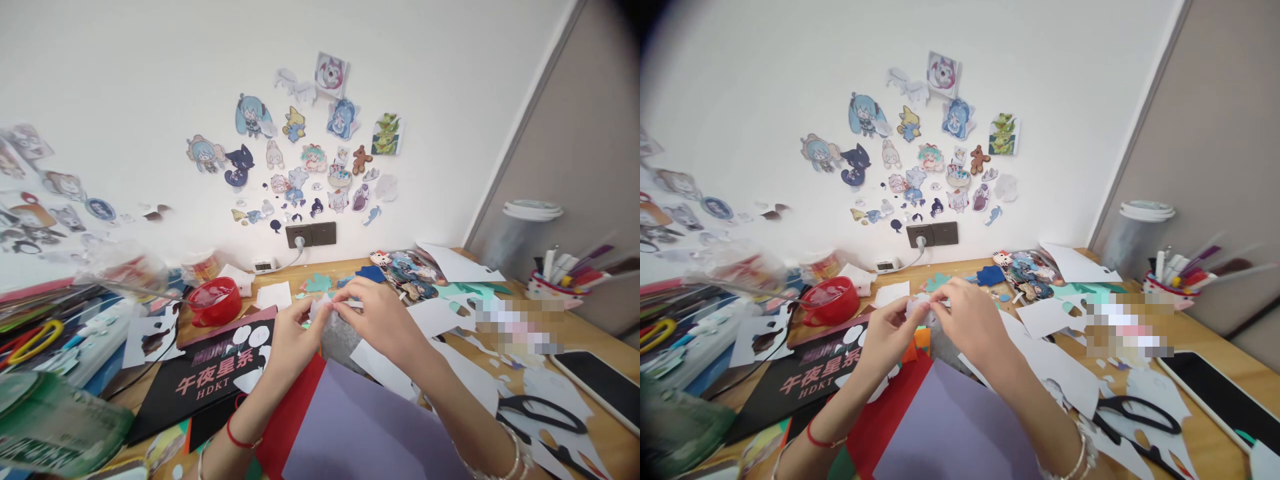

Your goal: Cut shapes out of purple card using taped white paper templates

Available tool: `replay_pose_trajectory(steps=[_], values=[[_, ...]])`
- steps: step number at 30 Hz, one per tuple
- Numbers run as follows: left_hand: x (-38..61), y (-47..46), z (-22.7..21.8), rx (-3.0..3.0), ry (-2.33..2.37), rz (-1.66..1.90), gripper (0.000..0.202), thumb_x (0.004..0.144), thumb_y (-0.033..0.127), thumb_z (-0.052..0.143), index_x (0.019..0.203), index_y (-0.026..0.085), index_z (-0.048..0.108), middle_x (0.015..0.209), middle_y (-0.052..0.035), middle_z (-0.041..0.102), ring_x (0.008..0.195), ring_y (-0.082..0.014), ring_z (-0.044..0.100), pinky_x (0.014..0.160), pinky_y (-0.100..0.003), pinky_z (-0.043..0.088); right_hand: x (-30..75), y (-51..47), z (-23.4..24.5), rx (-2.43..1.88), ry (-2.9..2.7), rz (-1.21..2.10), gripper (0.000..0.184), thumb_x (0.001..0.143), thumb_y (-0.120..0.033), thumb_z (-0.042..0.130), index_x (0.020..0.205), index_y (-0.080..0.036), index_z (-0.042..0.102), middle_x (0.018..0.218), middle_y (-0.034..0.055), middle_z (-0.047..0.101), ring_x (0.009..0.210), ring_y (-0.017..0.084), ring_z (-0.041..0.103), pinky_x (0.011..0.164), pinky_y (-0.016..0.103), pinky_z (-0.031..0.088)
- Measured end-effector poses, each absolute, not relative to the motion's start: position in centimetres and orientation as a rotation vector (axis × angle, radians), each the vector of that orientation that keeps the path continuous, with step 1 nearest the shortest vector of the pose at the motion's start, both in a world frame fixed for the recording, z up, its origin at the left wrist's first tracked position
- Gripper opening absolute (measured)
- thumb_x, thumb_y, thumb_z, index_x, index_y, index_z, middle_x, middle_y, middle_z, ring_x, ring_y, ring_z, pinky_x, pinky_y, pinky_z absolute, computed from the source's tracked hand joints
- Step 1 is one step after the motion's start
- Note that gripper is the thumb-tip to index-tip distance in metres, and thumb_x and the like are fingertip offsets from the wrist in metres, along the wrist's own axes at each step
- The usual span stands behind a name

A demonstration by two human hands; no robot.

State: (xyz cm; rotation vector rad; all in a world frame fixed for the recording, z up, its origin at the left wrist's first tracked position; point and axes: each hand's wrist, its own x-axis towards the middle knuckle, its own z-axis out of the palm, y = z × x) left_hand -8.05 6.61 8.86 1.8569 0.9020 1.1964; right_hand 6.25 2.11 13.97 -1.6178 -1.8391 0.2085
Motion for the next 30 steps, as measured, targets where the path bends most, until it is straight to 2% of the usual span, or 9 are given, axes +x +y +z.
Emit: replay_pose_trajectory(steps=[8, 15, 18, 22, 25, 30], values=[[-7.9, 6.3, 9.2, 1.664, 0.843, 1.233, 0.028, 0.085, 0.031, 0.054, 0.064, 0.013, 0.051, 0.058, 0.0051, 0.044, 0.054, -0.0095, 0.044, 0.053, -0.023, 0.035, 5.7, 1.9, 13.4, -1.596, -1.833, 0.103, 0.013, 0.085, -0.022, 0.051, 0.077, -0.020, 0.061, 0.086, -0.0021, 0.061, 0.068, 0.011, 0.056, 0.062, 0.025, 0.035], [-7.4, 6.2, 8.7, 1.315, 0.715, 1.228, 0.022, 0.084, 0.029, 0.056, 0.070, 0.012, 0.054, 0.064, 0.0036, 0.050, 0.060, -0.0103, 0.050, 0.059, -0.025, 0.042, 4.0, 1.6, 12.2, -1.561, -1.815, -0.389, 0.018, 0.088, -0.019, 0.043, 0.079, -0.019, 0.059, 0.084, -0.0022, 0.062, 0.063, 0.010, 0.057, 0.047, 0.025, 0.026], [-7.1, 6.0, 8.8, 1.170, 0.659, 1.210, 0.018, 0.084, 0.026, 0.057, 0.074, 0.012, 0.056, 0.068, 0.0022, 0.054, 0.063, -0.0107, 0.053, 0.062, -0.026, 0.045, 3.8, 1.7, 12.0, -1.460, -1.777, -0.496, 0.019, 0.088, -0.016, 0.043, 0.077, -0.018, 0.059, 0.080, -0.0032, 0.062, 0.058, 0.008, 0.054, 0.045, 0.024, 0.025], [-7.7, 7.1, 9.0, 0.991, 0.640, 1.248, 0.015, 0.085, 0.023, 0.056, 0.076, 0.011, 0.057, 0.071, 0.0013, 0.057, 0.064, -0.0106, 0.055, 0.064, -0.028, 0.048, 3.9, 1.3, 12.8, -1.379, -1.725, -0.502, 0.014, 0.086, -0.016, 0.048, 0.080, -0.018, 0.060, 0.083, -0.0028, 0.061, 0.060, 0.007, 0.055, 0.047, 0.022, 0.030], [-8.7, 8.2, 9.3, 0.892, 0.664, 1.337, 0.014, 0.086, 0.022, 0.054, 0.076, 0.011, 0.056, 0.068, 0.0027, 0.055, 0.060, -0.0093, 0.055, 0.063, -0.027, 0.049, 4.3, 0.6, 13.7, -1.325, -1.650, -0.477, 0.015, 0.085, -0.015, 0.049, 0.084, -0.019, 0.063, 0.084, -0.0013, 0.057, 0.054, 0.006, 0.049, 0.047, 0.021, 0.032], [-8.8, 8.2, 10.2, 0.901, 0.684, 1.304, 0.014, 0.085, 0.021, 0.056, 0.076, 0.011, 0.057, 0.068, 0.0022, 0.056, 0.058, -0.0087, 0.054, 0.058, -0.024, 0.048, 5.0, 0.4, 14.0, -1.373, -1.659, -0.325, 0.032, 0.080, -0.010, 0.048, 0.092, -0.033, 0.068, 0.084, -0.0011, 0.049, 0.051, 0.005, 0.043, 0.045, 0.021, 0.030]])
